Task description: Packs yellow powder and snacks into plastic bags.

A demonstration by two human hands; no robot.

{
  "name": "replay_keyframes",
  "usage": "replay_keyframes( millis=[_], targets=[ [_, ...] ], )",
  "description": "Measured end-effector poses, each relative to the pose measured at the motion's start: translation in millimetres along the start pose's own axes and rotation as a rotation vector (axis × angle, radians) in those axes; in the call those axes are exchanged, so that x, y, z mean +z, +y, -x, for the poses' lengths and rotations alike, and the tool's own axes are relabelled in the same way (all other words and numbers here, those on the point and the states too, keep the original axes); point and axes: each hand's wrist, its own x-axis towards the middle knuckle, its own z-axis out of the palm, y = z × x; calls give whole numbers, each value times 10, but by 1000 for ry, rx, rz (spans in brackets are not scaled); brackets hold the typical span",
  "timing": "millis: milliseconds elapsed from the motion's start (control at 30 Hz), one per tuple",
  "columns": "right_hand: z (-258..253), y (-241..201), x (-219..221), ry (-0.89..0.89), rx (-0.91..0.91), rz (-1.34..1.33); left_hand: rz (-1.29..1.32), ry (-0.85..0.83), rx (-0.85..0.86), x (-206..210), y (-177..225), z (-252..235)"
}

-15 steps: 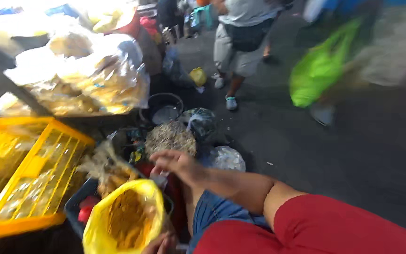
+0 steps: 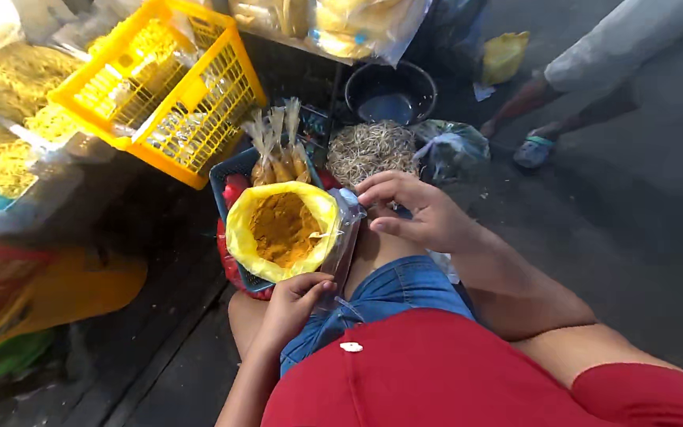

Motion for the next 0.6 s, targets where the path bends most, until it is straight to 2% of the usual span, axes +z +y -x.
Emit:
replay_keyframes(
  millis=[100, 167, 200, 267, 367, 500, 600],
  targets=[
    [-1, 0, 2, -145, -23, 112, -173, 15, 23, -53, -46, 17],
    [26, 7, -14, -378, 37, 174, -249, 29, 37, -63, -37, 11],
    [34, 23, 10, -493, 70, 155, -260, 20, 35, -65, 0, 3],
    [96, 45, 193, -587, 120, 65, -241, -23, 4, -24, 83, 10],
    [149, 91, 343, -493, 122, 66, -229, -100, -25, -4, 114, -21],
    [113, 117, 133, -346, 156, 78, -379, -269, -156, -183, 136, 41],
    [121, 100, 262, -333, 131, 61, -260, -239, -69, -122, 73, 42]
  ],
)
